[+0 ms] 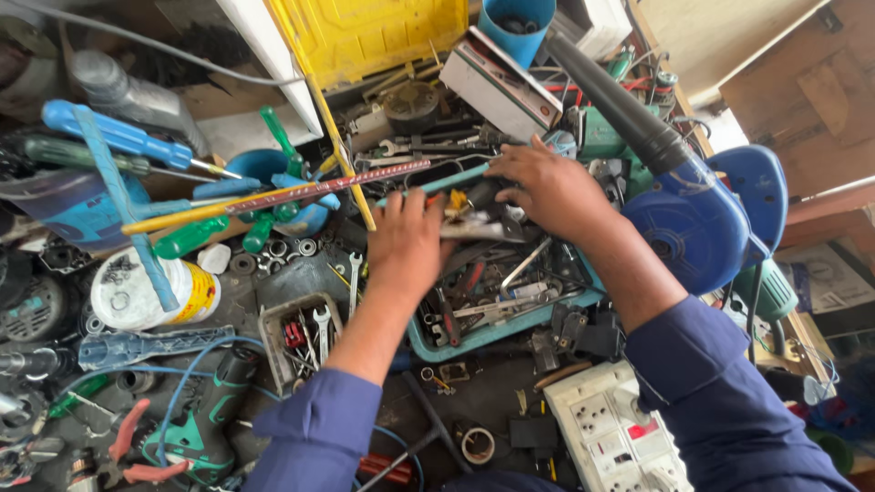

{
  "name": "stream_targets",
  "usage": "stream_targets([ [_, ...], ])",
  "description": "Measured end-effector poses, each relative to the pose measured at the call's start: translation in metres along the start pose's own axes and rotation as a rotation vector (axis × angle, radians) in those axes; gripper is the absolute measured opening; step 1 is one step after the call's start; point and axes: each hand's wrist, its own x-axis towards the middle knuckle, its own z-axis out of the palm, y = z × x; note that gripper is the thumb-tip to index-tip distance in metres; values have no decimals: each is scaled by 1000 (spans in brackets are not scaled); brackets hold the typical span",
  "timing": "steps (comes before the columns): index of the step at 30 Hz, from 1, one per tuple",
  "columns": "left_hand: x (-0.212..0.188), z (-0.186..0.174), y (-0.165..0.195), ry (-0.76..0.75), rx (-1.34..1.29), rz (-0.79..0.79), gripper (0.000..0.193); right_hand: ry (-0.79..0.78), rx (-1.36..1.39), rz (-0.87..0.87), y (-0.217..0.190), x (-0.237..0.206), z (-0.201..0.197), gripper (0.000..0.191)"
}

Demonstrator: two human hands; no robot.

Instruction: The person uses a hammer and punch to tap a small metal component on a workbench, then retrieves a screwdriver from a drawer and uses a yellow pencil to mark the part. They continue by selecting a wrench from a tool tray and applying it to the component.

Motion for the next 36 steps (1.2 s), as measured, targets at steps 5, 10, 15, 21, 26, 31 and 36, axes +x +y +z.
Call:
stream_targets([
  [5,-40,2,29,-160,-136,-63,61,-187,35,-31,-8,-8,-16,61],
  [10,-72,12,40,89,-237,-37,56,-315,-230,17,-42,-13,-12,92],
  [15,-76,14,37,118,-273,-44,56,-243,-349,-7,-63,-1,-5,98],
  [21,-78,14,36,183,-263,-46,47,-464,-426,90,-61,23,-3,78],
  [26,-80,15,35,185,-274,-64,48,-21,-155,47,-46,75,35,33],
  [31,-79,15,35,192,-227,-80,47,45,-432,-248,-47,126,81,26],
  [36,-80,16,33,199,-231,-91,44,-102,-681,-296,-53,157,90,19],
])
